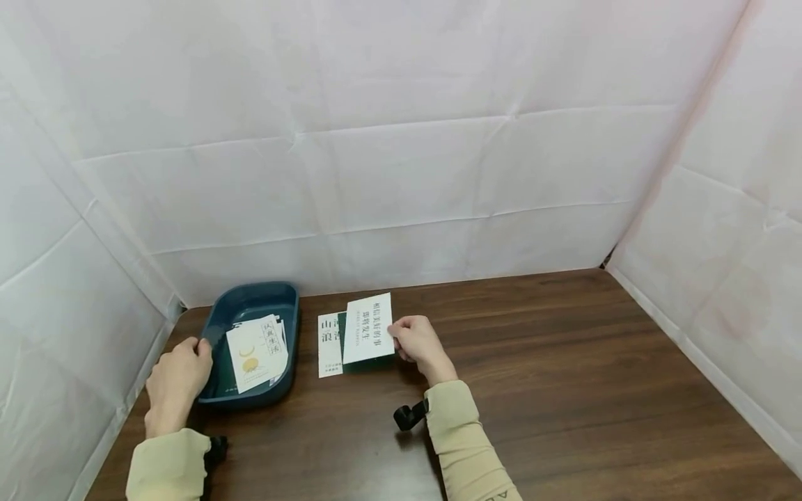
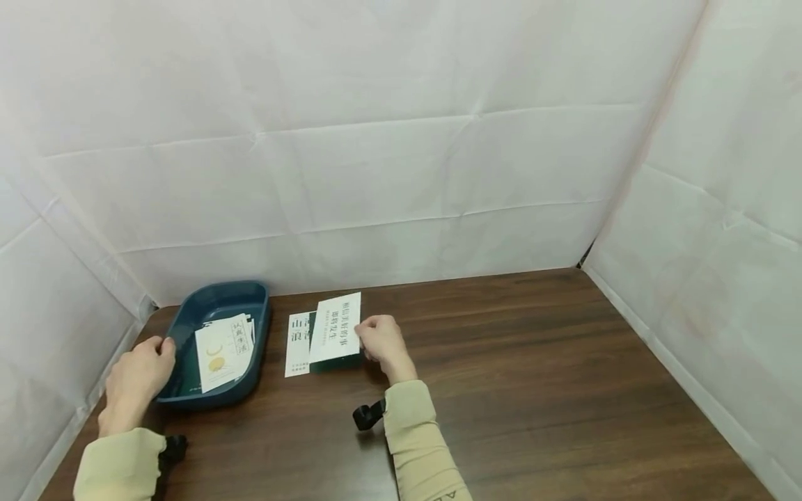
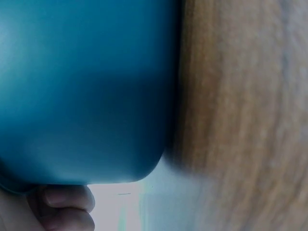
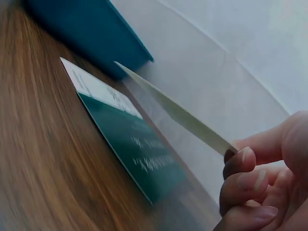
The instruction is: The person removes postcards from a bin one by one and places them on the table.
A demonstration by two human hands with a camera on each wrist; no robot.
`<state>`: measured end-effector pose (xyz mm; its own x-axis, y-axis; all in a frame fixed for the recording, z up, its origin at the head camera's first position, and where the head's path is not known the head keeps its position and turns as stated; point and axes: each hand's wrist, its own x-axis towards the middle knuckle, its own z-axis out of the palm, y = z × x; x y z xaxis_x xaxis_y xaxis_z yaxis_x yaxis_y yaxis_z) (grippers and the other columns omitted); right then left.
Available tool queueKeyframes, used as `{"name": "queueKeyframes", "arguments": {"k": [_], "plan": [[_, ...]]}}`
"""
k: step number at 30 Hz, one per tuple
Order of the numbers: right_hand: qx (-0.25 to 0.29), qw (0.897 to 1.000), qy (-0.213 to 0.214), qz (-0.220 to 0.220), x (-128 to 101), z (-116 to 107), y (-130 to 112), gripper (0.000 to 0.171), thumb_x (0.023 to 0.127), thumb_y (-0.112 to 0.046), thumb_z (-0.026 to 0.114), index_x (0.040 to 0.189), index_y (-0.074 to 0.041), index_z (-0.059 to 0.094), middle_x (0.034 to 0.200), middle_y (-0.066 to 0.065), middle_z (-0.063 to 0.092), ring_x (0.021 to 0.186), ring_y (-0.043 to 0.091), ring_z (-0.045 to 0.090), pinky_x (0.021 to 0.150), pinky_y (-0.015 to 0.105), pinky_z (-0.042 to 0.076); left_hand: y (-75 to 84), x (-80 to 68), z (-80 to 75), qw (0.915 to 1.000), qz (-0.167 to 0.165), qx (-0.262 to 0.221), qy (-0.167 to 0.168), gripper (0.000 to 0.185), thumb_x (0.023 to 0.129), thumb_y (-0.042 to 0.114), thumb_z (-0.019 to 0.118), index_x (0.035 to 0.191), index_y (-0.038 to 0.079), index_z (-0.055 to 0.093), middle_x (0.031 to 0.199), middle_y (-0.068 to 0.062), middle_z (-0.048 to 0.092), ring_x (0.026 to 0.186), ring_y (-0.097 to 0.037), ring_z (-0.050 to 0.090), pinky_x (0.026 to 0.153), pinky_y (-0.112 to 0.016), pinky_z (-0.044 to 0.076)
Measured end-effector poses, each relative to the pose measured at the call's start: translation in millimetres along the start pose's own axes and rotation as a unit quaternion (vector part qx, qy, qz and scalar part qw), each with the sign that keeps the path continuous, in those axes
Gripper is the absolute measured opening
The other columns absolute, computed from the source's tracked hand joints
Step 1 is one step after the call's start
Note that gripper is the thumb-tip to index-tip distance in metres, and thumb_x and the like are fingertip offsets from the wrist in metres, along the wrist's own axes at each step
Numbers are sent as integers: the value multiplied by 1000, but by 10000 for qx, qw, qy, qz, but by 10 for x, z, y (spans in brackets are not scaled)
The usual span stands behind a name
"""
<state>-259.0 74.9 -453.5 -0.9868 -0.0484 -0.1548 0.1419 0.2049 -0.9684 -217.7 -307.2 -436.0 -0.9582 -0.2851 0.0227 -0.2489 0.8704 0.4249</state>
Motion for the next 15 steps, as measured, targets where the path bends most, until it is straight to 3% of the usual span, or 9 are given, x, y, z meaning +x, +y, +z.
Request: {"name": "queueKeyframes", "arguments": {"k": [15], "plan": [[-399,9979,-142,483,18,-183,149,18,97,-14,58,87,-1,65,65,4,50,47,13,39,43,24,31,3,-20,6,10000,64,-16,63,48,104,27,32,129,-9,50,117,-41,53,87,-56,56,67,-61,43]]}}
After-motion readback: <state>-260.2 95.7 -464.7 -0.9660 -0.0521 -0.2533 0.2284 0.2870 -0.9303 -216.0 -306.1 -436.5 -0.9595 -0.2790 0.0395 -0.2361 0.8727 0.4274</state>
